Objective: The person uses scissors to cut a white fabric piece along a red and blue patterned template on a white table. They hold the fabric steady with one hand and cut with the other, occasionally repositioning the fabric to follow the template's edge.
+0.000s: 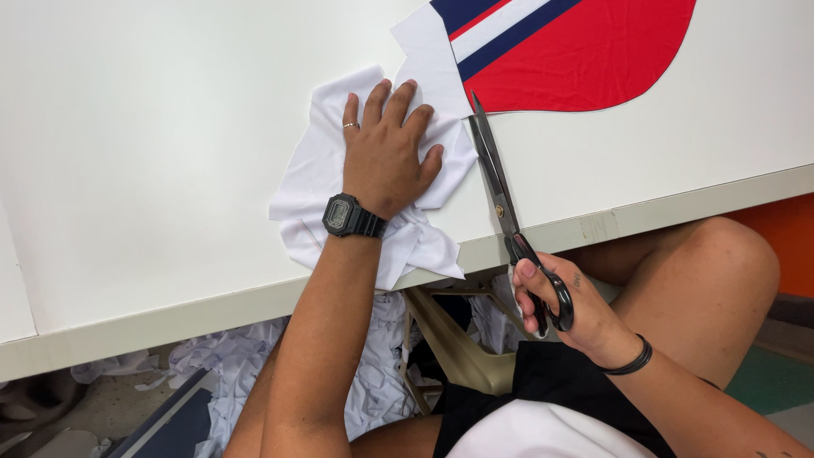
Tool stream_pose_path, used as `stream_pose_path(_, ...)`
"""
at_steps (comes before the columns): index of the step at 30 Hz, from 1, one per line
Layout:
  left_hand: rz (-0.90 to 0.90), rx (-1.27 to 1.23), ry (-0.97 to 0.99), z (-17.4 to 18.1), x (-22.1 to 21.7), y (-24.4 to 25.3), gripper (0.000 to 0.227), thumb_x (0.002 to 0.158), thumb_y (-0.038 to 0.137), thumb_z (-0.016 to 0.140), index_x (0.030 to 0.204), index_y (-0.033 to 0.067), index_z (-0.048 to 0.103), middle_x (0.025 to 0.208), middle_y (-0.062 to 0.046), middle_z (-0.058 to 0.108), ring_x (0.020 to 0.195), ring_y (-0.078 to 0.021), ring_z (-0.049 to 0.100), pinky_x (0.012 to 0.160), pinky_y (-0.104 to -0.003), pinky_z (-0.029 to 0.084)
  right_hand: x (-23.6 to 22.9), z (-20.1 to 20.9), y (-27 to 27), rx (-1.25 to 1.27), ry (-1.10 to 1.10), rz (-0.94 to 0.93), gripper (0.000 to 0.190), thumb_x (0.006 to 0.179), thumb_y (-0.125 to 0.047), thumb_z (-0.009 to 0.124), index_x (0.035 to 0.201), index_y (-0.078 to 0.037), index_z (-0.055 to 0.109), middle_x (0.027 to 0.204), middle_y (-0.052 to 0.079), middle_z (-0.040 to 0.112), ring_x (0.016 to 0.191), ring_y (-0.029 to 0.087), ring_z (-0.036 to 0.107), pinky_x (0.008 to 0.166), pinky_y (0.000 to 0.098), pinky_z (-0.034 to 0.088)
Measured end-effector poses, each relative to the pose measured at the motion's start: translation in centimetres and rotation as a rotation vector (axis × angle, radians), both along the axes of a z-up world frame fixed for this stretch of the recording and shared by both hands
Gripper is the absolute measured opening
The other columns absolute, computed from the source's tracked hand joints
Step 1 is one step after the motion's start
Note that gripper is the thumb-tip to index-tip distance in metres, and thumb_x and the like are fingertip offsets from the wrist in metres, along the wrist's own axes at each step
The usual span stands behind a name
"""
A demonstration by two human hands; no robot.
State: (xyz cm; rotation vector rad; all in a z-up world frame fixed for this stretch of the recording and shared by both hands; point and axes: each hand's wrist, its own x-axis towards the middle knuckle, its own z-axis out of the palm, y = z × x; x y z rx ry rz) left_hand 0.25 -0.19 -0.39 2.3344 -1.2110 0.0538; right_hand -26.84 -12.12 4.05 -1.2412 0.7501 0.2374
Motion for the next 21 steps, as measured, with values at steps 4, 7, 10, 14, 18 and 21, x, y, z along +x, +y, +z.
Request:
stream_pose_path(4, 0.0, 0.008, 0.001, -0.1, 0.0, 0.0, 0.043, 0.084, 0.035, 0.074, 0.122, 0.0164, 0.068, 0.147, -0.011, 0.05, 0.141, -0.036, 0.038, 0.116, -0.067, 0.02, 0.3, 0.1, 0.0, -0.006, 0.005, -0.008, 0.049, 0.093, -0.053, 0.058, 0.085, -0.004, 0.057, 0.059, 0.002, 0.054, 0.044, 0.011, 0.054, 0.042, 0.0238, 0.047)
stream_pose_path(7, 0.003, 0.005, 0.0, 0.0, 0.0, -0.1, 0.043, 0.083, 0.035, 0.074, 0.121, 0.0168, 0.068, 0.147, -0.011, 0.05, 0.141, -0.0362, 0.038, 0.116, -0.067, 0.02, 0.5, 0.2, 0.0, 0.001, 0.003, -0.009, 0.049, 0.094, -0.052, 0.058, 0.086, -0.004, 0.056, 0.059, 0.002, 0.054, 0.043, 0.011, 0.054, 0.041, 0.0236, 0.047)
stream_pose_path(10, 0.001, -0.003, 0.002, 0.0, 0.0, -0.1, 0.043, 0.084, 0.035, 0.074, 0.122, 0.0164, 0.067, 0.148, -0.011, 0.05, 0.142, -0.0363, 0.038, 0.117, -0.067, 0.02, 0.6, 0.3, 0.1, 0.012, 0.01, -0.014, 0.048, 0.095, -0.051, 0.058, 0.086, -0.004, 0.056, 0.058, 0.002, 0.053, 0.043, 0.01, 0.053, 0.041, 0.0234, 0.047)
stream_pose_path(14, -0.002, -0.015, 0.013, 0.0, 0.0, 0.0, 0.042, 0.084, 0.035, 0.074, 0.122, 0.0163, 0.067, 0.148, -0.011, 0.05, 0.142, -0.0366, 0.037, 0.117, -0.067, 0.019, 0.8, 0.4, 0.2, 0.006, 0.014, -0.015, 0.046, 0.096, -0.05, 0.057, 0.086, -0.005, 0.056, 0.058, 0.001, 0.053, 0.043, 0.01, 0.053, 0.041, 0.023, 0.046)
stream_pose_path(18, -0.001, -0.019, 0.021, 0.1, 0.0, 0.1, 0.042, 0.084, 0.035, 0.074, 0.121, 0.0163, 0.067, 0.148, -0.011, 0.05, 0.142, -0.0366, 0.037, 0.117, -0.067, 0.019, 1.0, 0.4, 0.3, 0.016, 0.02, -0.026, 0.045, 0.096, -0.049, 0.058, 0.085, -0.005, 0.055, 0.058, 0.001, 0.053, 0.042, 0.01, 0.052, 0.041, 0.0236, 0.046)
stream_pose_path(21, 0.003, -0.024, 0.037, 0.2, 0.0, 0.1, 0.042, 0.084, 0.035, 0.074, 0.121, 0.0173, 0.068, 0.148, -0.011, 0.05, 0.142, -0.0364, 0.036, 0.117, -0.068, 0.018, 1.1, 0.5, 0.3, 0.008, 0.019, -0.025, 0.045, 0.097, -0.048, 0.058, 0.084, -0.005, 0.056, 0.056, 0.001, 0.052, 0.041, 0.01, 0.051, 0.04, 0.0236, 0.045)
